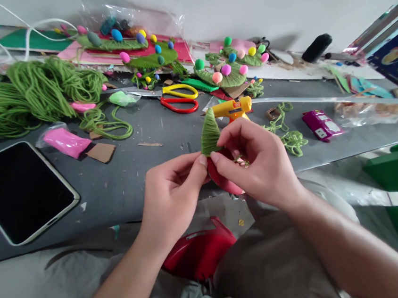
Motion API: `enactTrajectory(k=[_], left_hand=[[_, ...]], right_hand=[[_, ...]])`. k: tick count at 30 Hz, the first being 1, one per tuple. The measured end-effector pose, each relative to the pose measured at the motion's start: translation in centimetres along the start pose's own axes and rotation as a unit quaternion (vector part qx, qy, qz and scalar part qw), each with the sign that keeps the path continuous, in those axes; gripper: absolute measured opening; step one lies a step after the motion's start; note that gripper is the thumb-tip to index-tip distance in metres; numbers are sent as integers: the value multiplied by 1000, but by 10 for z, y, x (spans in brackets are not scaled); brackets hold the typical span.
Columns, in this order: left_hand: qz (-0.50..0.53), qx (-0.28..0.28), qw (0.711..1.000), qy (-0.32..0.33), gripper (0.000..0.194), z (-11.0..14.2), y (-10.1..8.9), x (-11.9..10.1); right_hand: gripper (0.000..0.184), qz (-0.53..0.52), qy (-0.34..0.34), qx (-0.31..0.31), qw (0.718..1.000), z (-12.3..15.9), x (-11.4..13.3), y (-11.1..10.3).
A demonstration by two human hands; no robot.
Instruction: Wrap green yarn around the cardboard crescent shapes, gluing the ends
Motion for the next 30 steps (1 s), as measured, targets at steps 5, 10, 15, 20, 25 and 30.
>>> enactTrajectory(k=[5, 10, 15, 20, 25, 30], left_hand=[[3, 3, 1000, 3, 16, 0, 1, 0], [3, 5, 1000, 0, 15, 0, 1, 1], [5, -3, 1000, -6, 16, 0, 0, 2], [26, 14, 1000, -4, 16, -1, 4, 1], [33, -2, 999, -19, 20, -1, 2, 4], [57, -10, 998, -24, 20, -4, 0, 4]], right_hand=[[18, 24, -4, -13, 1000, 1, 2, -1], [18, 44, -7, -20, 999, 1, 3, -2], [19, 20, 0, -11, 1000, 0, 1, -3], [16, -41, 13, 11, 999, 0, -3, -3], [11, -52, 26, 25, 998, 1, -6, -6], [27, 10, 16, 48, 999, 3, -4, -16]])
Point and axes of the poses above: each hand's wrist, its own z-axis away from the middle knuckle, its own y-axis out of the palm, x = y × z, the point moved 9 cm from there along -z, towards the middle knuckle, and after that the axes turned 9 degrees about x, right-handed, at the moved point
